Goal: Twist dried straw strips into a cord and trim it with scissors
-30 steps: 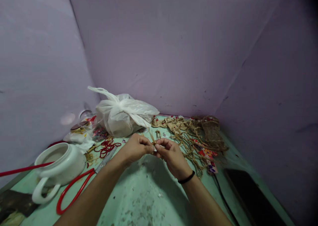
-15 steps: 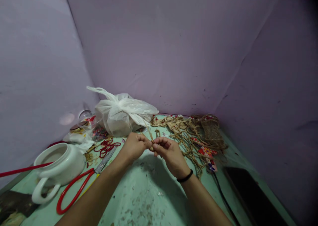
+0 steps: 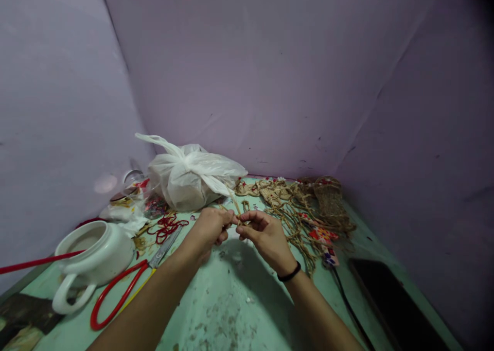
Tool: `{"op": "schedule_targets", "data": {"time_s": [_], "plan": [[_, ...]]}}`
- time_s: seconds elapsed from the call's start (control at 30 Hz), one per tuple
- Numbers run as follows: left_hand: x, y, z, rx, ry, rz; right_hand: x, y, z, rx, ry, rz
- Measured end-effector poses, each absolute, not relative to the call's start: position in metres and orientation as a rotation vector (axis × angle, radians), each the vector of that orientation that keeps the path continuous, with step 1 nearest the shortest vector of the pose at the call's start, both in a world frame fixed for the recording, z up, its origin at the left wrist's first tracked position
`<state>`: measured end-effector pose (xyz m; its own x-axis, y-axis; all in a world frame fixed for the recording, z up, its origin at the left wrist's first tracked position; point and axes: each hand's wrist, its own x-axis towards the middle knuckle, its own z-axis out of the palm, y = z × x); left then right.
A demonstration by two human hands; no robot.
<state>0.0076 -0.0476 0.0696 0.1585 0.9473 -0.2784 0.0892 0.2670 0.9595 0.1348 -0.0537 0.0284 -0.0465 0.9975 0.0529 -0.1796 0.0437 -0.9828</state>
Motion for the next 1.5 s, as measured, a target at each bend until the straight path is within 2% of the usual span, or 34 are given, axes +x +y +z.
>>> {"op": "schedule_targets", "data": {"time_s": [0.13, 0.27, 0.37, 0.47, 0.63, 0.77, 1.5], "plan": [[0.006, -0.050, 0.074, 1.142, 1.199, 0.788, 0.135, -0.053, 0.029, -1.000, -1.078, 1.270], [0.006, -0.059, 0.085, 1.471, 1.323, 0.638, 0.137, -0.054, 0.031, -0.981, -1.034, 1.286], [0.006, -0.069, 0.096, 1.712, 1.495, 0.849, 0.139, -0.054, 0.031, -0.948, -1.005, 1.328], [0.006, -0.076, 0.099, 1.965, 1.402, 1.131, 0.141, -0.053, 0.028, -0.908, -1.006, 1.369], [0.006, -0.067, 0.083, 2.243, 1.253, 1.007, 0.140, -0.054, 0.025, -0.838, -1.058, 1.416], [0.005, -0.058, 0.074, 2.221, 1.275, 0.909, 0.140, -0.054, 0.025, -0.825, -1.044, 1.452], [0.009, -0.045, 0.061, 1.605, 1.363, 1.034, 0.141, -0.056, 0.031, -0.856, -1.068, 1.465]]}}
